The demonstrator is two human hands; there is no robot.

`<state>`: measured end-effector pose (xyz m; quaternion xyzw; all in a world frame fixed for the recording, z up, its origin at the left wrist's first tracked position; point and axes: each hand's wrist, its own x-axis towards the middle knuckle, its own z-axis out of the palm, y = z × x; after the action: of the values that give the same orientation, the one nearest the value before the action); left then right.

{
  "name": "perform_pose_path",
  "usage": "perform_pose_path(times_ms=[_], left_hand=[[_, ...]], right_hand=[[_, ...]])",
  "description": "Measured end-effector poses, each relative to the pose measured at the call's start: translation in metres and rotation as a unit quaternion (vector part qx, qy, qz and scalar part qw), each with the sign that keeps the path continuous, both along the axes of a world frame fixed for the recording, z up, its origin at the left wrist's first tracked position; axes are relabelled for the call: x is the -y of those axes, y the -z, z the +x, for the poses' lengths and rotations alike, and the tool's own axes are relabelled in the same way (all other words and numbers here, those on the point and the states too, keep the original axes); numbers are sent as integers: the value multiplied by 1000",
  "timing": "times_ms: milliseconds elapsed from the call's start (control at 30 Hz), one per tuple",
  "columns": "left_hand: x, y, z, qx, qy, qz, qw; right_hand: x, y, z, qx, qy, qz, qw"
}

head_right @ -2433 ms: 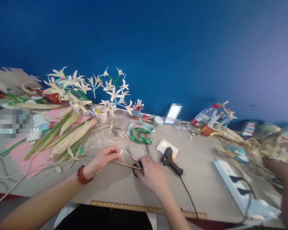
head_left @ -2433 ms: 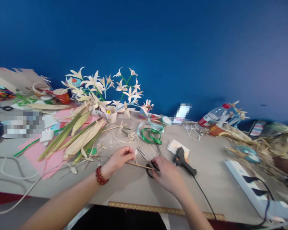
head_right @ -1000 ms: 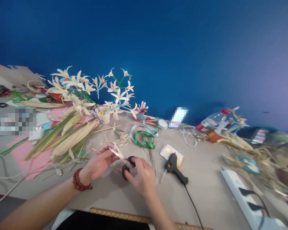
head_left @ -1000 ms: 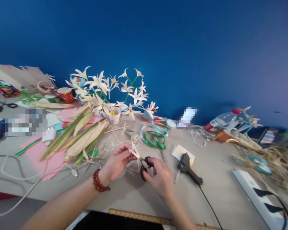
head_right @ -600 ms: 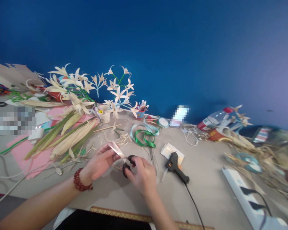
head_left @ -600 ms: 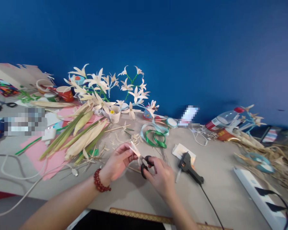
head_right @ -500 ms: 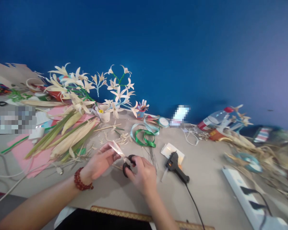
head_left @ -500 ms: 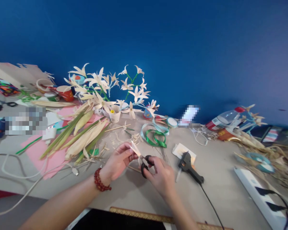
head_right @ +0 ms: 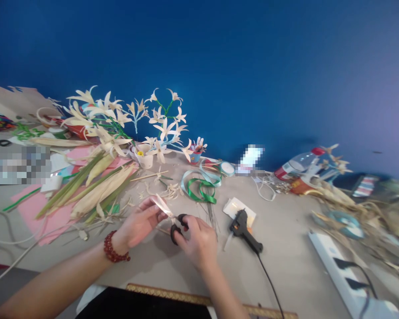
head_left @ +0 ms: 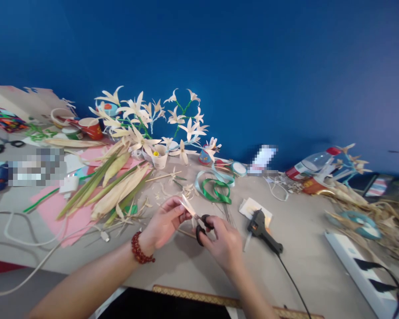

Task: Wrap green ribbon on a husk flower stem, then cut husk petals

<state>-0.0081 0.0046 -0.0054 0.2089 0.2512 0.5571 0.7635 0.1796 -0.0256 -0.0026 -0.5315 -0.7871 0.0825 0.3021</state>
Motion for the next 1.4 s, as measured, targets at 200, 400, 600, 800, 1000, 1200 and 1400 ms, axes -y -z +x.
perform_pose_path(times_ms=[200, 400, 600, 800, 1000, 1200, 1400], left_hand=[[0, 2, 0, -11, -6, -6, 1000], [1, -4, -1, -18, 5, 11, 1000], [2, -3, -2, -114, -22, 70, 991], [5, -1, -2, -149, -22, 114, 982], [6, 0, -2, -140, -12, 116, 983], [6, 1, -2, -121, -4, 97, 988], [4, 0, -1, -104, -2, 83, 991]], right_hand=[[-1, 3, 0, 1, 5, 12, 1000], [-2, 5, 2, -67, 18, -43, 997], [-1, -6, 0, -188, -46, -194, 962], [2, -8, -6, -205, -62, -216, 953], [2, -10, -7, -198, -58, -215, 955], [3, -9, -9, -196, -49, -213, 956], [1, -8, -10, -197, -46, -216, 955]])
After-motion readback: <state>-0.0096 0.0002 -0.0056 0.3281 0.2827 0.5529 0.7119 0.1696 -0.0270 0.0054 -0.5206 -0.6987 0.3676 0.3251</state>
